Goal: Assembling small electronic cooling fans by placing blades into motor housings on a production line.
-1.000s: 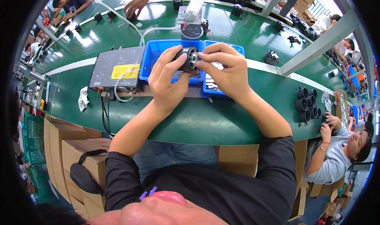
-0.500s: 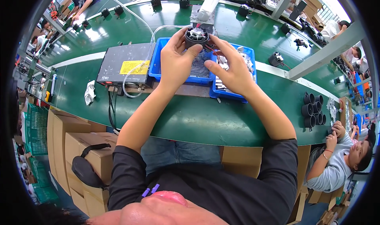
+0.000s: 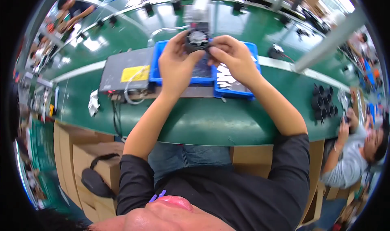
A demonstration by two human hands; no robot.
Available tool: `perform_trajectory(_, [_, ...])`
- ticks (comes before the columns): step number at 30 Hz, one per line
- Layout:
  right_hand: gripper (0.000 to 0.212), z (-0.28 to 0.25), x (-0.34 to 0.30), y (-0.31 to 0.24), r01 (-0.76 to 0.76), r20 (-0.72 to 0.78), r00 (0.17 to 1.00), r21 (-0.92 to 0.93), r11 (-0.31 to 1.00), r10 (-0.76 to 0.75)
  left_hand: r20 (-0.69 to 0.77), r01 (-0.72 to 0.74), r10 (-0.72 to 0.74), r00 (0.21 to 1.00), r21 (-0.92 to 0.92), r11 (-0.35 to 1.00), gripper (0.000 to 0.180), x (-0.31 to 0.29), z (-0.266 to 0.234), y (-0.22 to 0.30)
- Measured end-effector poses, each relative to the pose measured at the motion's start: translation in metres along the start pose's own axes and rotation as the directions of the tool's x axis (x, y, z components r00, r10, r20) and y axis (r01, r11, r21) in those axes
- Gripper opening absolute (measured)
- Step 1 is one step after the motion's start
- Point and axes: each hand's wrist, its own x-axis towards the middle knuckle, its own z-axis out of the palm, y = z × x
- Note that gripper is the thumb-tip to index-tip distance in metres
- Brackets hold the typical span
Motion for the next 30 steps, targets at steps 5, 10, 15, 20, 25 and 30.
perform_trajectory(5, [0.02,-0.051,0.029,0.007,0.173,-0.095,0.981,0.005,0.985,-0.172,0.054,-0.207,0.2,0.978,0.276,0.938,0.065,-0.029,0.002,-0.002])
perform_trajectory(10, [0.02,-0.129,0.054,0.032,0.028,-0.513,0.844,-0.249,0.968,-0.156,0.338,-0.441,0.302,0.891,0.491,0.751,0.063,-0.044,0.015,-0.008])
perform_trajectory(15, [0.021,-0.154,0.06,0.071,-0.156,-0.528,0.842,-0.428,0.89,-0.107,0.422,-0.559,0.375,0.825,0.514,0.651,0.062,-0.044,0.018,-0.016])
perform_trajectory(20, [0.028,-0.14,0.063,0.065,-0.219,-0.503,0.864,-0.424,0.879,-0.027,0.381,-0.527,0.371,0.847,0.511,0.679,0.058,-0.044,0.015,-0.016])
perform_trajectory(25, [0.038,-0.144,0.062,0.048,-0.482,-0.393,0.857,-0.382,0.789,0.333,0.416,-0.548,0.365,0.833,0.526,0.651,0.058,-0.044,0.016,-0.018])
perform_trajectory(30, [0.044,-0.125,0.047,0.024,-0.328,-0.302,0.94,-0.674,0.662,0.158,0.424,-0.54,0.345,0.837,0.544,0.642,0.056,-0.044,0.014,-0.017])
